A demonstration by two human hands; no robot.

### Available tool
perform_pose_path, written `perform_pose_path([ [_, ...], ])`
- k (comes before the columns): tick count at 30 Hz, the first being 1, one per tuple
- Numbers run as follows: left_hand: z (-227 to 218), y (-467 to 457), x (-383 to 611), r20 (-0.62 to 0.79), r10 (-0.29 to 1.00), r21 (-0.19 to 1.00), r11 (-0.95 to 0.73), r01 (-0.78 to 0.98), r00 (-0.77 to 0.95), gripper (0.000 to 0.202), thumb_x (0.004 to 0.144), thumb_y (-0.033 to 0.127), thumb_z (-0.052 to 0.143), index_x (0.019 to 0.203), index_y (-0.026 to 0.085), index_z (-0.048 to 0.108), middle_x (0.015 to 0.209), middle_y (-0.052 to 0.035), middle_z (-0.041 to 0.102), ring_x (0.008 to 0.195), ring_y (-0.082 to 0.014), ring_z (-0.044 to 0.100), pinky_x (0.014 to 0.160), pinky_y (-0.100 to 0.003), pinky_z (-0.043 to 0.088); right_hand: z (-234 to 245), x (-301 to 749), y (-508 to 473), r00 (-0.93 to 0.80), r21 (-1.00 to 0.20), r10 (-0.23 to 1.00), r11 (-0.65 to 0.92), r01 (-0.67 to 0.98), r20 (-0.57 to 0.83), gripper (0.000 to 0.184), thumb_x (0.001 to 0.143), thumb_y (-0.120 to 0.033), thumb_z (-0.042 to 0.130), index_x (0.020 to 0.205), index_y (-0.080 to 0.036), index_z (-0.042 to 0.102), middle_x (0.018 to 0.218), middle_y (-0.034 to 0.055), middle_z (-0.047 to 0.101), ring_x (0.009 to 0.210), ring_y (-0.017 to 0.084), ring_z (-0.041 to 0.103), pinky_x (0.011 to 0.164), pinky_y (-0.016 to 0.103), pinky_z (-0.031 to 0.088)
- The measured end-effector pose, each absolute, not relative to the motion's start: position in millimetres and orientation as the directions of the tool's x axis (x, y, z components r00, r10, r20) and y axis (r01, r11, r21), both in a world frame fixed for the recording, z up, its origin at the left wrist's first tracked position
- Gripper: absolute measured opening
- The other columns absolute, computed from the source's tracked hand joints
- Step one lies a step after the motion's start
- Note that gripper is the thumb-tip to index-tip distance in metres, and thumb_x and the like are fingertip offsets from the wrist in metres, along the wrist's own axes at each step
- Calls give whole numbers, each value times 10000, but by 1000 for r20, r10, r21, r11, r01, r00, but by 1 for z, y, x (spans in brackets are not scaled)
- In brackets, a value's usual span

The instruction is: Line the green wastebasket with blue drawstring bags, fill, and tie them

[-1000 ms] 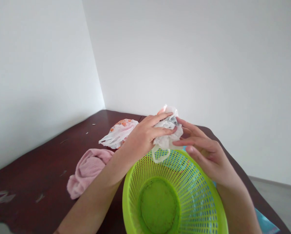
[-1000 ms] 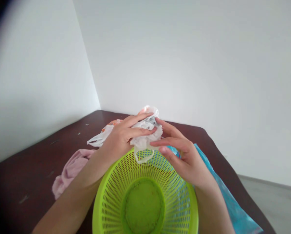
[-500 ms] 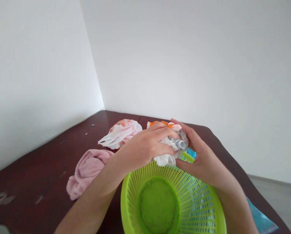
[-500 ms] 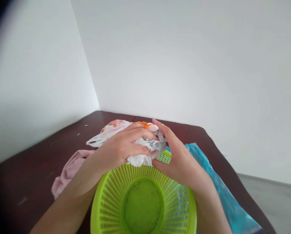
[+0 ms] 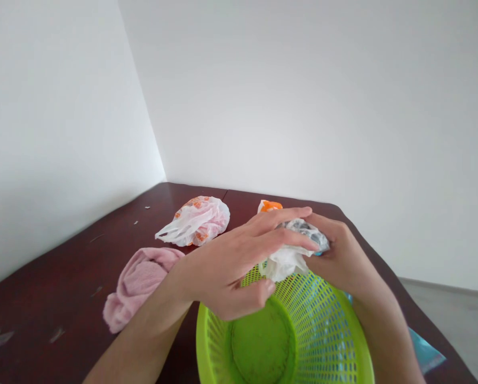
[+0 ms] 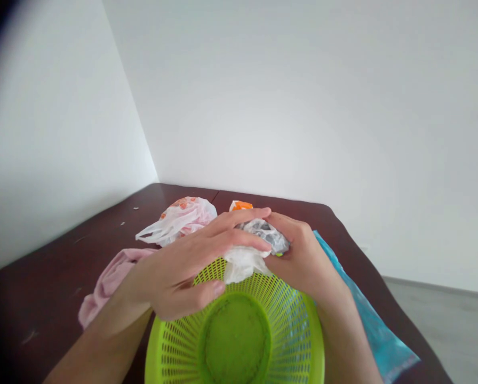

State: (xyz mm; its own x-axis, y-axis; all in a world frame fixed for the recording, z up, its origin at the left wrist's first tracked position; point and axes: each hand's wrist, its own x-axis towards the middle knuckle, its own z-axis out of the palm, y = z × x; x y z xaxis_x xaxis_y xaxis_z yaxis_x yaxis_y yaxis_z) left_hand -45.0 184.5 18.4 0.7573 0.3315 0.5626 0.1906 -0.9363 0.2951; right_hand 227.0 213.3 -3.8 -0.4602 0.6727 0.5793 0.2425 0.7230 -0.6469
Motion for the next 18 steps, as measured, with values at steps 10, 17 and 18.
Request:
perform_pose_path([
  [10,6,198,-40,578,494,337,-869,361,649,687,1115,295,853,1738,410,588,1896,-135,489,1866,-372,311,1348,-531,574,-8,210,214,-358,-784,755,614,92,549,96,944,-236,863,946,-233,767,809,-36,703,681,127,551,589,254,447],
  [17,11,204,-53,593,520,387,-854,348,615,788,1037,45,743,1712,423,597,1600,-76,728,1441,-323,716,1201,-484,661,-16,207,210,-404,-746,681,666,-6,611,390,1049,-359,853,1434,-348,793,1320,53,835,1145,268,802,952,386,697],
  [18,11,204,-53,599,526,383,-850,361,604,794,1019,1,705,1690,417,622,1607,-73,725,1474,-322,696,1223,-489,652,-18,207,210,-397,-758,692,652,-14,602,434,1095,-444,817,1520,-370,765,1408,67,822,1259,298,801,1029,423,705],
])
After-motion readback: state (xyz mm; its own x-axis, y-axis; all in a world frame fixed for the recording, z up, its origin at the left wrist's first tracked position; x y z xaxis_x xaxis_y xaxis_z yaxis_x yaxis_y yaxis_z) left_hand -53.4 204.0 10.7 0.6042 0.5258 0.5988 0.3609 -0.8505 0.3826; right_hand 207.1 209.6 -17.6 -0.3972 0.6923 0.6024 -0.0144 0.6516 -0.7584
